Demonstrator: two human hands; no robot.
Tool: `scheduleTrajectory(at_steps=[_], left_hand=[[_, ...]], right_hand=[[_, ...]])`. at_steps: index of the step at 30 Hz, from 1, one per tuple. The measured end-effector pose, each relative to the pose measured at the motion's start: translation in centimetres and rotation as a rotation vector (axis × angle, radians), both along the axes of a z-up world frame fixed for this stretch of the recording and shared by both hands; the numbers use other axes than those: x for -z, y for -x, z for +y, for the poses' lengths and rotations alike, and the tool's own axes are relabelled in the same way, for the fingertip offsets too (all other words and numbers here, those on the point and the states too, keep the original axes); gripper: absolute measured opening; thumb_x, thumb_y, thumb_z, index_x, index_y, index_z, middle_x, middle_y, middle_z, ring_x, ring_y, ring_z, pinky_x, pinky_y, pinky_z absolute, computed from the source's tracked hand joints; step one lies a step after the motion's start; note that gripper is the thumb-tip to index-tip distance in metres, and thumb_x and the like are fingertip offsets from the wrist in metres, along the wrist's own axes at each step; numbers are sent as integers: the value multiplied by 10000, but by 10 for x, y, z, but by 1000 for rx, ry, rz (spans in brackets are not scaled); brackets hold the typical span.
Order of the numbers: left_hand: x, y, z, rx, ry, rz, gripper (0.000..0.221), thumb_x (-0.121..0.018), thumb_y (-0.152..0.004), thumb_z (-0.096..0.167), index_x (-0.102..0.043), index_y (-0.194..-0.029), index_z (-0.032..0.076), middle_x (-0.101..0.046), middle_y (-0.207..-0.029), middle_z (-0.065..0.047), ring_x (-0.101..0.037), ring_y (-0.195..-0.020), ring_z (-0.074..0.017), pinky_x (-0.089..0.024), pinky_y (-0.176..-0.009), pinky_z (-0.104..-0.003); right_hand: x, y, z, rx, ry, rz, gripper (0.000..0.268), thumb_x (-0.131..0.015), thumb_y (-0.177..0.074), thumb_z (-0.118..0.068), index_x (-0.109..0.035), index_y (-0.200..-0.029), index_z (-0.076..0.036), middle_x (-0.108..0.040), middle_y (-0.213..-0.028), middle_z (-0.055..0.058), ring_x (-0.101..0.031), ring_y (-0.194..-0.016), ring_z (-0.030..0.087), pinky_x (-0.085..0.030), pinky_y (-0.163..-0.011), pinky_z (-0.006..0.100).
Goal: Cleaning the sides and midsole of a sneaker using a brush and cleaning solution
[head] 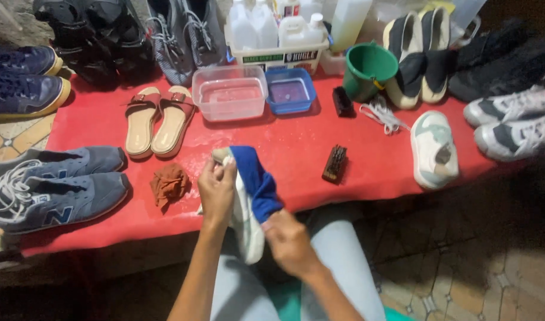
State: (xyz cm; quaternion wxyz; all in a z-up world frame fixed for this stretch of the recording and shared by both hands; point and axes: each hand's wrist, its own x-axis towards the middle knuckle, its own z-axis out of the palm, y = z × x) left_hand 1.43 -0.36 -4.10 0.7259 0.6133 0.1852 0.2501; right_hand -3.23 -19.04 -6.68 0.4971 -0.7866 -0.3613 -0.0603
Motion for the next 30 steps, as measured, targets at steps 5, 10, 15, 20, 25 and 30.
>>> scheduleTrajectory(at_steps=[5,10,15,20,25,30], left_hand=[[-33,1,2,-3,131,-1,302,-636,-975,130,-626,-1253,14,-748,-989,-135,-727,-841,-193,-633,-716,-317],[-36,9,1,-48,105,-54,292,-671,-983,137,-613,-1234,-1,-735,-899,-143,-703,-685,-189,-661,-564,-340],[-42,12,0,-66,98,-29,257,-675,-984,157,-627,-1203,32,-718,-837,-101,-707,-663,-147,-647,-546,-295],[-55,18,-4,-52,104,-41,219,-675,-984,142,-639,-1160,17,-706,-829,-92,-680,-653,-138,-633,-541,-298],[-53,17,-2,-41,131,-52,174,-680,-981,133,-645,-1115,28,-712,-810,-106,-703,-642,-165,-645,-540,-318],[-57,19,-5,-39,220,-78,267,-697,-964,124,-630,-1196,9,-712,-863,-120,-723,-771,-174,-659,-686,-343]], right_hand=[[30,-36,-46,6,-899,599,238,-504,-876,-86,-696,-1002,-24,-719,-1091,130,-660,-1069,270,-494,-1035,424],[50,-79,-94,734,-896,705,157,-625,-832,-128,-742,-931,-95,-695,-902,105,-645,-1004,247,-492,-982,368],[-82,-58,-105,197,-412,48,169,-527,-826,23,-686,-771,6,-685,-767,151,-693,-821,265,-571,-875,412],[-24,-101,-168,97,-416,-116,135,-537,-710,-29,-665,-698,-68,-601,-712,78,-597,-663,207,-538,-747,367],[-74,-98,-152,-78,-493,-313,194,-518,-709,127,-648,-730,-16,-543,-661,55,-513,-541,214,-507,-641,347],[-79,-94,-136,468,15,-710,237,-746,-683,104,-560,-735,-32,-611,-692,168,-596,-634,424,-487,-657,494]])
